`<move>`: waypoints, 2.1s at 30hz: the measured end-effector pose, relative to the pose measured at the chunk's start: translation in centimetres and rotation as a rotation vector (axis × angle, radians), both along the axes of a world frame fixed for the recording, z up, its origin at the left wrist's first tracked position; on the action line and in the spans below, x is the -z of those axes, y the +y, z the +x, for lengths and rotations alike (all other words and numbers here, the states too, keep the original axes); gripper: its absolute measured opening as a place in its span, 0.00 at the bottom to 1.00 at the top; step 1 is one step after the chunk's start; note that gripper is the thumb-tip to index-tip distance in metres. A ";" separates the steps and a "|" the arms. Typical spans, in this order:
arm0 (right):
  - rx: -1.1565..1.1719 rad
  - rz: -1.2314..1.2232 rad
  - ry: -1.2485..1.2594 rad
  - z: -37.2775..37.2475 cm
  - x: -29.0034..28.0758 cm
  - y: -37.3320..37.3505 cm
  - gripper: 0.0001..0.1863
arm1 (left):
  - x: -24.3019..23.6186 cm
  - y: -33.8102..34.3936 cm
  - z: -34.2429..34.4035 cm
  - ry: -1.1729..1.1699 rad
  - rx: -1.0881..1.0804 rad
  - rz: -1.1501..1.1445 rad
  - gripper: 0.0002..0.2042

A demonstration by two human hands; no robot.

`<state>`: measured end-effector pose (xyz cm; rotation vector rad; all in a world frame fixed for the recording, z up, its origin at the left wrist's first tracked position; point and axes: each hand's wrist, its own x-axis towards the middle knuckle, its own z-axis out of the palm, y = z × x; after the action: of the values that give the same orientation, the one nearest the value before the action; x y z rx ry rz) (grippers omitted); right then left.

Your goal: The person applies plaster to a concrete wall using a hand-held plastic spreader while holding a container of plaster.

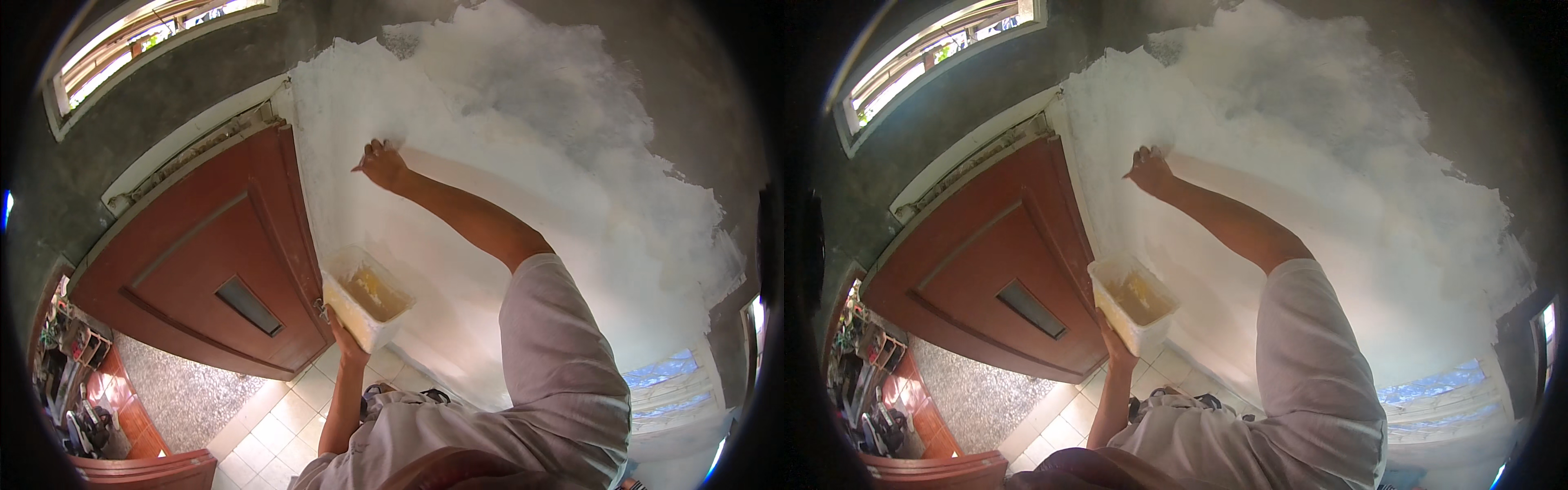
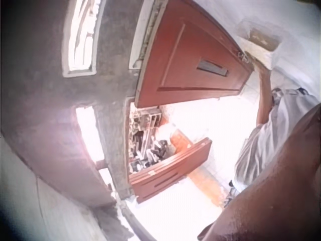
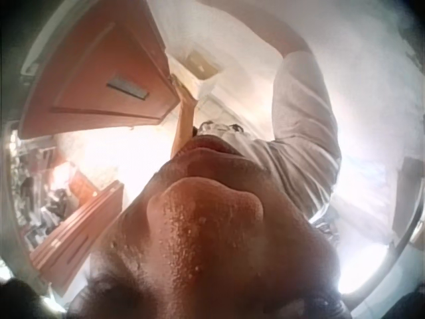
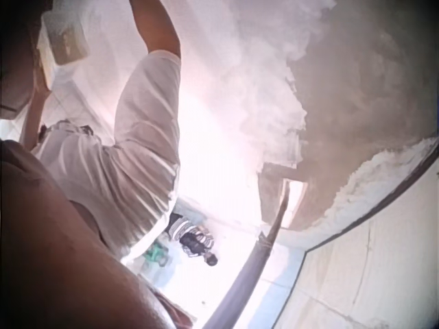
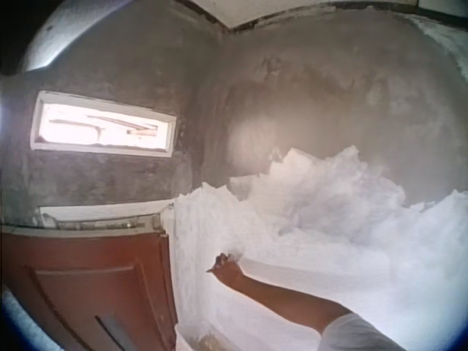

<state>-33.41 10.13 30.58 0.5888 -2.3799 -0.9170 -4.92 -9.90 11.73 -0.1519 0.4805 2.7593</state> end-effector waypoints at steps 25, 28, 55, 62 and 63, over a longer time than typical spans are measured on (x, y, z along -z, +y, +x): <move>0.108 -0.156 0.325 9.7 2.5 4.6 0.29 | 0.2 3.2 0.8 -0.039 0.192 -0.027 0.35; 0.225 -0.424 -0.208 12.0 3.5 2.6 0.30 | 0.0 1.7 1.2 -0.019 0.229 0.034 0.35; -0.131 -0.812 0.548 27.4 -12.8 8.1 0.27 | -1.3 7.3 1.4 0.153 0.463 0.001 0.36; 0.286 -0.481 1.072 31.0 -25.7 16.0 0.25 | -2.5 10.0 1.4 0.085 0.553 0.054 0.37; 0.455 -0.427 1.075 27.9 -24.6 16.0 0.27 | -3.3 10.2 2.3 0.089 0.553 0.057 0.37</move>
<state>-5.51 26.16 55.15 -0.5340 -1.6017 -0.6057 -2.67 0.28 14.99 0.1060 0.3939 2.2387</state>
